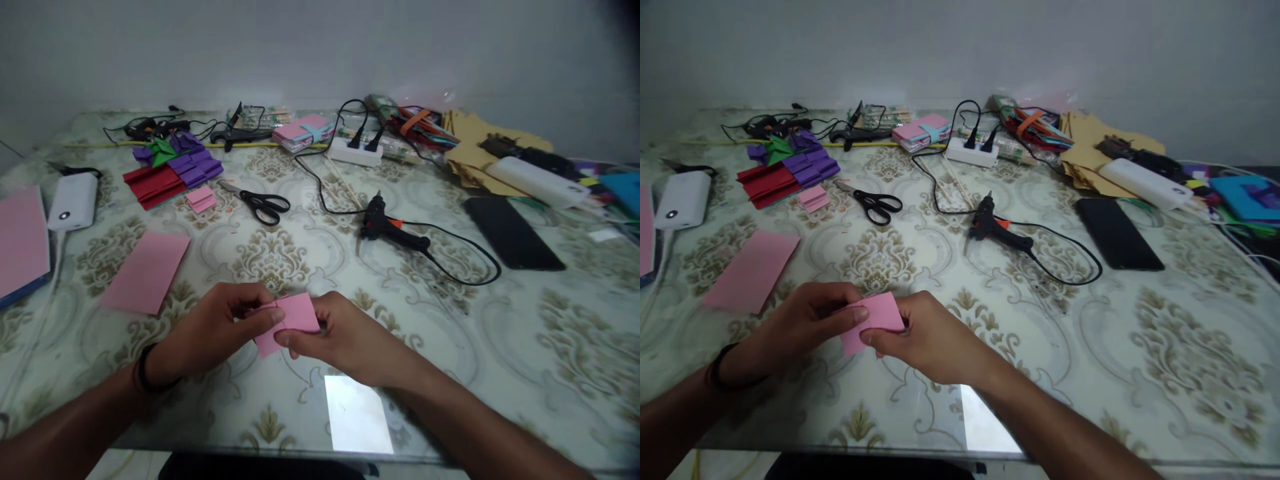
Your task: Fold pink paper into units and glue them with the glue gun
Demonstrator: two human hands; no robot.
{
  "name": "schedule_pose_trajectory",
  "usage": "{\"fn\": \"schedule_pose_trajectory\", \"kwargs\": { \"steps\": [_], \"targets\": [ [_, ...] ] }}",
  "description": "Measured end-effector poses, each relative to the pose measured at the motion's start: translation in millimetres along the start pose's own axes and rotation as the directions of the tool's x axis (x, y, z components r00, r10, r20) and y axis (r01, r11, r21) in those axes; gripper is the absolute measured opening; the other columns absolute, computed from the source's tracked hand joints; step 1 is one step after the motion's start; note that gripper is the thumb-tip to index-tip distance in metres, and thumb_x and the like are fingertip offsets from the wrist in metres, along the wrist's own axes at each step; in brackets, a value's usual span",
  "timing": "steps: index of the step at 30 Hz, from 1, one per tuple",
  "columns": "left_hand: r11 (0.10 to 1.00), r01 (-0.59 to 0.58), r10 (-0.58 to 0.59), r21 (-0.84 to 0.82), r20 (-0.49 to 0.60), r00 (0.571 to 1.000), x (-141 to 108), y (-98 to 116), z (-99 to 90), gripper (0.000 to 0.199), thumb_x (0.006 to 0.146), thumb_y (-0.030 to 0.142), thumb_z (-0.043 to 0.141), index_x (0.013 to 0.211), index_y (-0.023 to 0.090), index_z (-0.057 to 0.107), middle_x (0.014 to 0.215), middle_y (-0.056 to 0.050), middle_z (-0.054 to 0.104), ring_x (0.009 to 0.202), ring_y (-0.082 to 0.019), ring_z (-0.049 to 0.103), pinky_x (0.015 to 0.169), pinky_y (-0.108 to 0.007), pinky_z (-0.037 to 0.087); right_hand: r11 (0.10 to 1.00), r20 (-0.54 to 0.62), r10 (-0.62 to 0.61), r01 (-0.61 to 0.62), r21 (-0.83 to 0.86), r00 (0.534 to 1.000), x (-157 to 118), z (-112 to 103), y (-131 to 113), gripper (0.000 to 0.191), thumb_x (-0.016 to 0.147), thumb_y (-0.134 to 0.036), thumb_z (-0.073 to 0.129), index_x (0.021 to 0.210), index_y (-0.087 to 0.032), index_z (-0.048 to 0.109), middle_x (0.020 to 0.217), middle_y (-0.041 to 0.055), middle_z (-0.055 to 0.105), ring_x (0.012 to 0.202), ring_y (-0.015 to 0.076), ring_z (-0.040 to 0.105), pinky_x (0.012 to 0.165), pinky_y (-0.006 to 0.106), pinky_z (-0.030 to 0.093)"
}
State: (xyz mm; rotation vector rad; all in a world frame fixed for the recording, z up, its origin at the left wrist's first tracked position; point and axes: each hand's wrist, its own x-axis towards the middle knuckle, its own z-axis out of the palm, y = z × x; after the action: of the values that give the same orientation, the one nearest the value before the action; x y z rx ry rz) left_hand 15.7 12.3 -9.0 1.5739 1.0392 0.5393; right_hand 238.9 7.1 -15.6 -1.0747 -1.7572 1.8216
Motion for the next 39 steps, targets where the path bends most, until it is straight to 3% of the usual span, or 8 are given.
{"fn": "schedule_pose_trajectory", "kwargs": {
  "steps": [3,6,12,22,28,35,39],
  "targets": [
    [1.0,-0.01,0.01,0.026,-0.001,1.0,-1.2,1.1,0.0,0.033,0.099,0.039,0.065,0.075,0.016,0.068,0.068,0.003,0.058,0.066,-0.011,0.049,0.06,-0.024,0.038,0.999,-0.009,0.037,-0.037,-0.015,0.999,-0.5,-1.0,-0.4,0.025,0.091,-0.036,0.07,0.075,-0.017,0.067,0.062,-0.0063,0.046,0.054,0.0078,0.035,0.049,0.024,0.026],
    [1.0,-0.004,0.005,0.019,-0.066,0.998,-2.3,3.4,-0.7,0.031,0.098,0.039,0.064,0.076,0.016,0.067,0.069,0.003,0.059,0.066,-0.012,0.049,0.061,-0.024,0.038,0.997,-0.099,0.043,-0.037,0.061,0.994,0.7,-4.0,0.4,0.026,0.087,-0.039,0.076,0.075,-0.017,0.069,0.064,-0.0051,0.05,0.058,0.0092,0.04,0.053,0.024,0.031],
    [0.999,0.031,-0.029,0.013,-0.109,0.994,-1.4,6.0,-2.7,0.033,0.1,0.042,0.061,0.081,0.017,0.07,0.07,0.001,0.065,0.068,-0.014,0.059,0.063,-0.025,0.044,0.975,-0.299,-0.028,0.092,0.202,0.954,5.2,-5.1,0.8,0.035,0.082,-0.048,0.085,0.076,-0.019,0.066,0.073,-0.002,0.06,0.068,0.0128,0.051,0.062,0.026,0.039],
    [0.998,0.011,-0.001,0.069,-0.153,0.988,-1.7,6.3,-2.7,0.038,0.098,0.041,0.063,0.069,0.016,0.063,0.064,0.002,0.064,0.062,-0.011,0.057,0.06,-0.022,0.042,0.979,-0.319,-0.138,0.178,0.101,0.938,2.5,-4.1,0.0,0.043,0.09,-0.056,0.078,0.07,-0.02,0.062,0.068,-0.0019,0.055,0.064,0.0127,0.045,0.056,0.027,0.034],
    [0.999,0.034,-0.033,0.007,-0.055,0.998,4.8,1.3,-7.3,0.034,0.095,0.041,0.065,0.073,0.016,0.067,0.066,0.002,0.06,0.063,-0.012,0.056,0.059,-0.023,0.04,0.971,-0.283,-0.127,0.177,0.16,0.951,6.5,-2.8,2.4,0.041,0.089,-0.051,0.079,0.072,-0.02,0.06,0.069,-0.0034,0.053,0.063,0.012,0.044,0.059,0.027,0.036],
    [0.994,0.051,-0.053,-0.097,-0.016,0.998,1.2,1.6,0.9,0.026,0.094,0.038,0.067,0.082,0.016,0.07,0.07,0.002,0.061,0.065,-0.012,0.051,0.06,-0.024,0.039,0.973,-0.234,-0.227,0.232,-0.008,0.945,6.1,-0.4,1.2,0.035,0.094,-0.043,0.076,0.072,-0.02,0.06,0.072,-0.0021,0.058,0.07,0.0145,0.051,0.068,0.029,0.041],
    [0.989,0.068,-0.069,-0.135,0.001,0.998,-0.3,6.6,-0.8,0.029,0.094,0.037,0.067,0.076,0.016,0.071,0.064,0.002,0.065,0.059,-0.012,0.056,0.056,-0.023,0.041,0.971,-0.21,-0.23,0.237,0.01,0.95,2.8,-2.2,-0.9,0.039,0.095,-0.047,0.073,0.071,-0.02,0.06,0.073,-0.0014,0.056,0.071,0.0147,0.05,0.067,0.029,0.04]
  ]
}}
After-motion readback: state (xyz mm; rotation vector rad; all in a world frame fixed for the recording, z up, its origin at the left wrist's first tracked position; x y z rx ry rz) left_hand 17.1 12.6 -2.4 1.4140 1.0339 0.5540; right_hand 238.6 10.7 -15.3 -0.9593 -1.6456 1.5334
